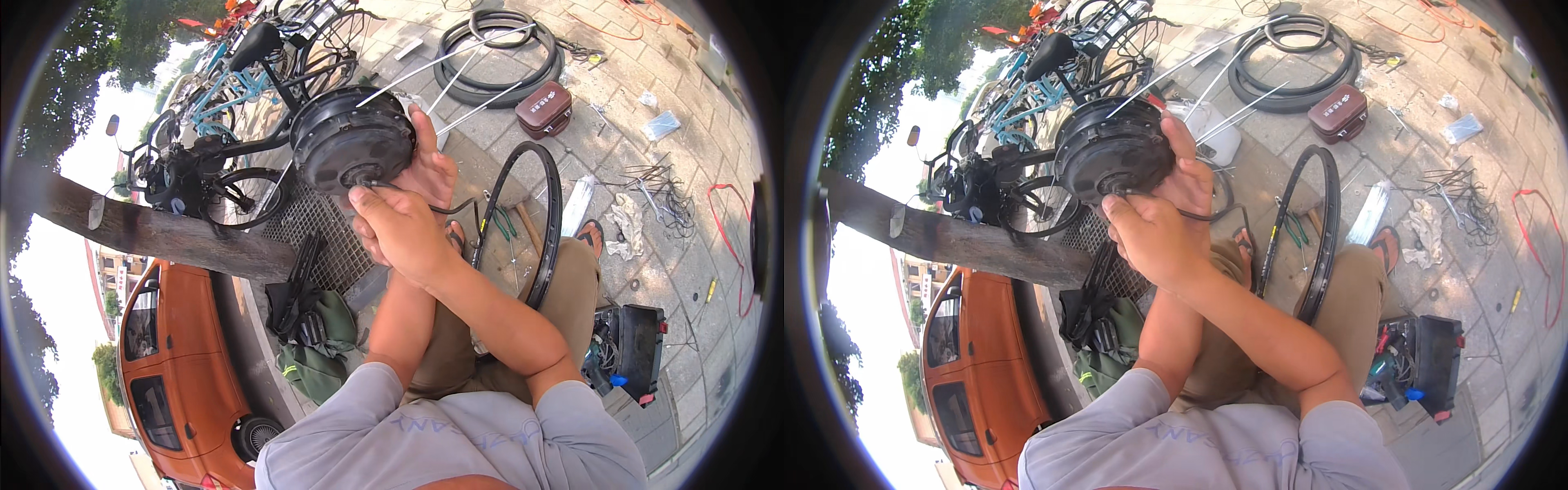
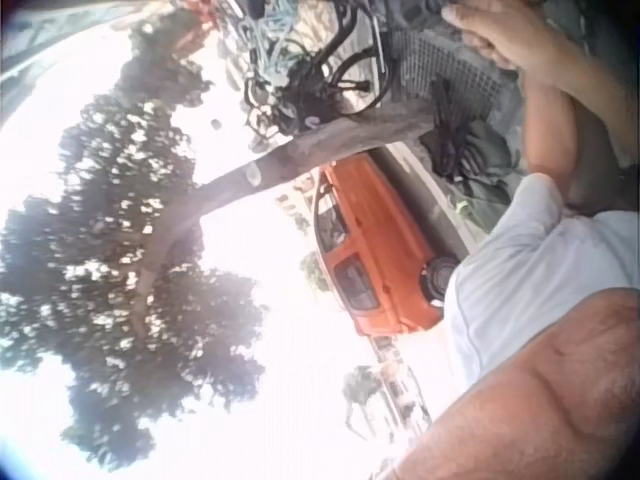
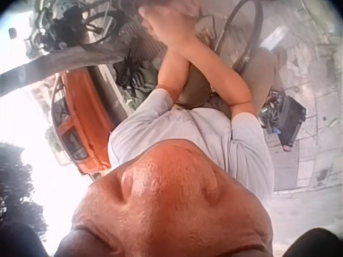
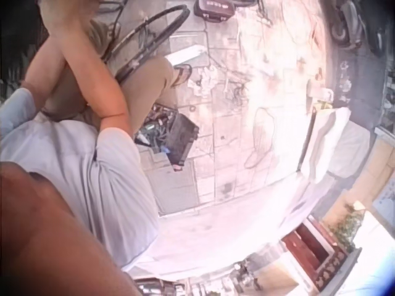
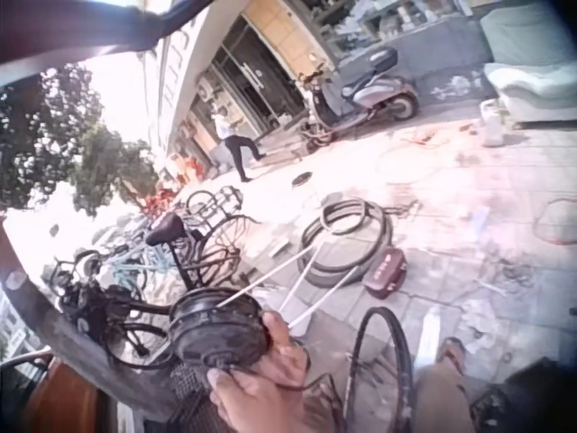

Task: The person inserts metal spokes into a bicycle hub and aligns them with a wheel rim. They repeatedly pick up spokes, insert them into the hub, and adjust their position while holding the rim.

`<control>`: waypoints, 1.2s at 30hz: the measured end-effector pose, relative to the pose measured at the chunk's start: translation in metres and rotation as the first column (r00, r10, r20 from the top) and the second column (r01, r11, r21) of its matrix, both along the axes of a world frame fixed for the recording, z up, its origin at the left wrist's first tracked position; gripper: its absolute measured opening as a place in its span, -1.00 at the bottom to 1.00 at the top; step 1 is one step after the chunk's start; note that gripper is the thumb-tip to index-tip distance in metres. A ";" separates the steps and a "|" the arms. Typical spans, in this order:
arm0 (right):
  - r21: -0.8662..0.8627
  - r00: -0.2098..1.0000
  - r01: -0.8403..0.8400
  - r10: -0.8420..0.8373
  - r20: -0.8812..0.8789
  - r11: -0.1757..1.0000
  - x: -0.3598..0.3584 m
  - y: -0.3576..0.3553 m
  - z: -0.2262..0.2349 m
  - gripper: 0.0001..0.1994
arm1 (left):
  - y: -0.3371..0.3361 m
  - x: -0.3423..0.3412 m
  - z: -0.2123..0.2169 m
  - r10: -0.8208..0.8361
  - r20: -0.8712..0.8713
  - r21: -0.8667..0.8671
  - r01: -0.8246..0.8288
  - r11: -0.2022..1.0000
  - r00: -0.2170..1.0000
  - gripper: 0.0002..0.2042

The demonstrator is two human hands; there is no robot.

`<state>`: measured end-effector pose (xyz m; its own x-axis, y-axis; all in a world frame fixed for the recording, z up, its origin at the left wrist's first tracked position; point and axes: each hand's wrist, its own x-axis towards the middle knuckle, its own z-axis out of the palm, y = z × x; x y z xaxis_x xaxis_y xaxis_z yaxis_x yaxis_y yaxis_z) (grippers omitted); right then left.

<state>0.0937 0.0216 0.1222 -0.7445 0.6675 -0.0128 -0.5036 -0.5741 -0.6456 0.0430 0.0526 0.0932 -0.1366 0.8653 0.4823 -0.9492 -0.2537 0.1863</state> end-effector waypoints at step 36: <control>-0.065 0.894 0.386 -0.391 -0.221 0.920 0.013 0.091 -0.036 -0.44 | 0.001 -0.065 -0.025 -0.280 0.195 -0.058 0.297 0.953 0.940 0.13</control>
<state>0.1063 0.1126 0.0864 -0.4104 0.9054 0.1088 -0.8196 -0.3139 -0.4793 -0.0217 0.0535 0.0678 0.0462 0.9174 0.3953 -0.9989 0.0453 0.0116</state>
